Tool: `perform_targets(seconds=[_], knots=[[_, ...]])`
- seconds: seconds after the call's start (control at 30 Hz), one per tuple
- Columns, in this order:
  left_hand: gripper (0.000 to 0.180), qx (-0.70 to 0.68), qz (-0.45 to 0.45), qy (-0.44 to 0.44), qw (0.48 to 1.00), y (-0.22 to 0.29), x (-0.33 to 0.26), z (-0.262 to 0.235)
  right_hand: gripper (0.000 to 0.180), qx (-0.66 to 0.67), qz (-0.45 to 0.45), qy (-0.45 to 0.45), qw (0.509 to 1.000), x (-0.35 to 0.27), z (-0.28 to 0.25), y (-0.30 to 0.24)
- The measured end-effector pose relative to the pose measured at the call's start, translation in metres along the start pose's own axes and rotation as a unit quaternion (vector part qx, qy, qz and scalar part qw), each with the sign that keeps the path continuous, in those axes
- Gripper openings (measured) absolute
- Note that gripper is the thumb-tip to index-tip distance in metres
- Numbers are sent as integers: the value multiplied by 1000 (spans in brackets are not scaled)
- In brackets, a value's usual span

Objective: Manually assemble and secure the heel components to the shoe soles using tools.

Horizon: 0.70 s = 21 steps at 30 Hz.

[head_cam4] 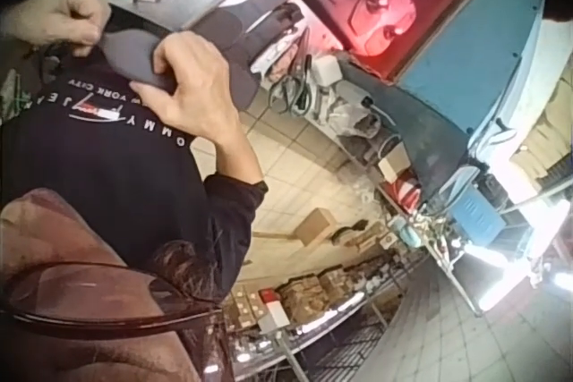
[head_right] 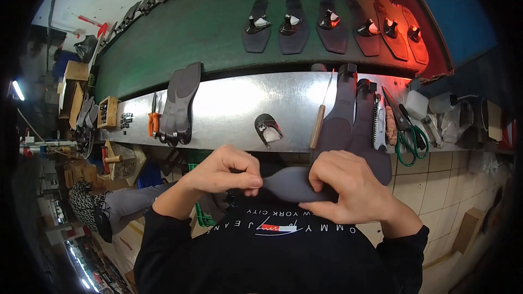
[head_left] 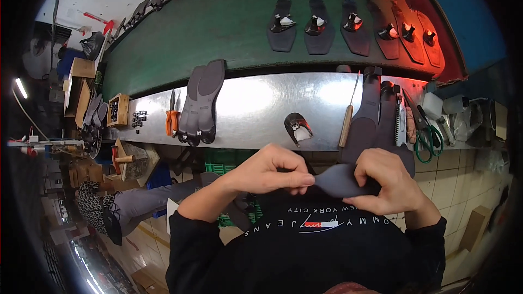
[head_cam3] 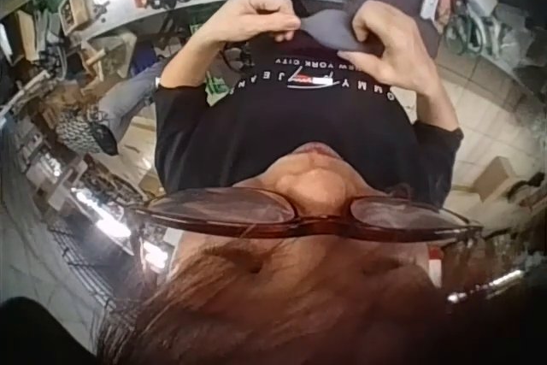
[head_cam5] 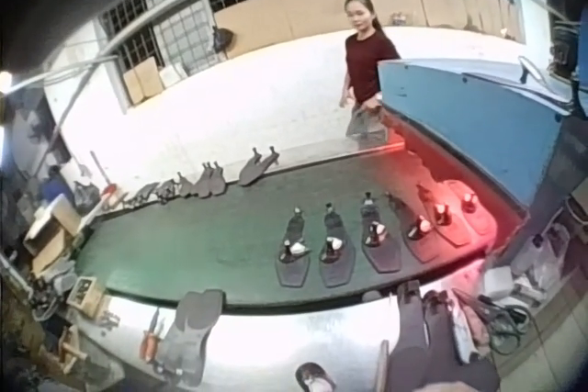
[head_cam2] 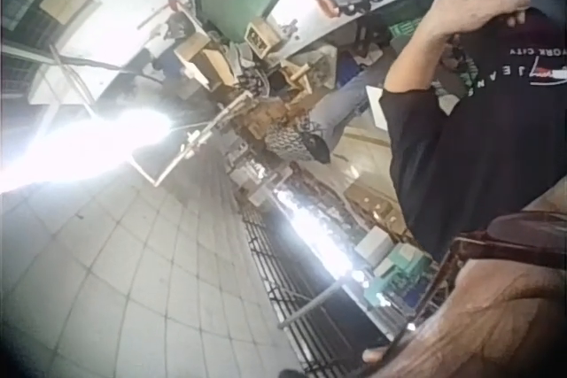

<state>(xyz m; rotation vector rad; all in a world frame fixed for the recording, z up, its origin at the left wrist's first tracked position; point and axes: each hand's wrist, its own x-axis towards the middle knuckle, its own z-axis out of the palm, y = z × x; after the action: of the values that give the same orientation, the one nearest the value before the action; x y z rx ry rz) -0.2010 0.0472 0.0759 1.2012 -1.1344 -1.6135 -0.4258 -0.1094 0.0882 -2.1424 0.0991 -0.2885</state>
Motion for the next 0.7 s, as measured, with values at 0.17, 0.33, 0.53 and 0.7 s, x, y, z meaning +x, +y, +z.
perform_targets(seconds=[0.17, 0.33, 0.53, 0.7], knots=[[35, -61, -38, -82, 994, 8, -23, 23, 29, 88, -48, -89, 991, -11, -6, -13], [35, -148, 15, -65, 987, -1, -32, 41, 27, 138, -33, -136, 981, -21, -12, -18], [30, 10, 69, -29, 997, -6, -19, 28, 23, 163, 5, -128, 978, -23, -8, -5], [21, 295, 197, 234, 905, -40, 15, -45, 55, 98, 133, 105, 981, -20, 3, 10]])
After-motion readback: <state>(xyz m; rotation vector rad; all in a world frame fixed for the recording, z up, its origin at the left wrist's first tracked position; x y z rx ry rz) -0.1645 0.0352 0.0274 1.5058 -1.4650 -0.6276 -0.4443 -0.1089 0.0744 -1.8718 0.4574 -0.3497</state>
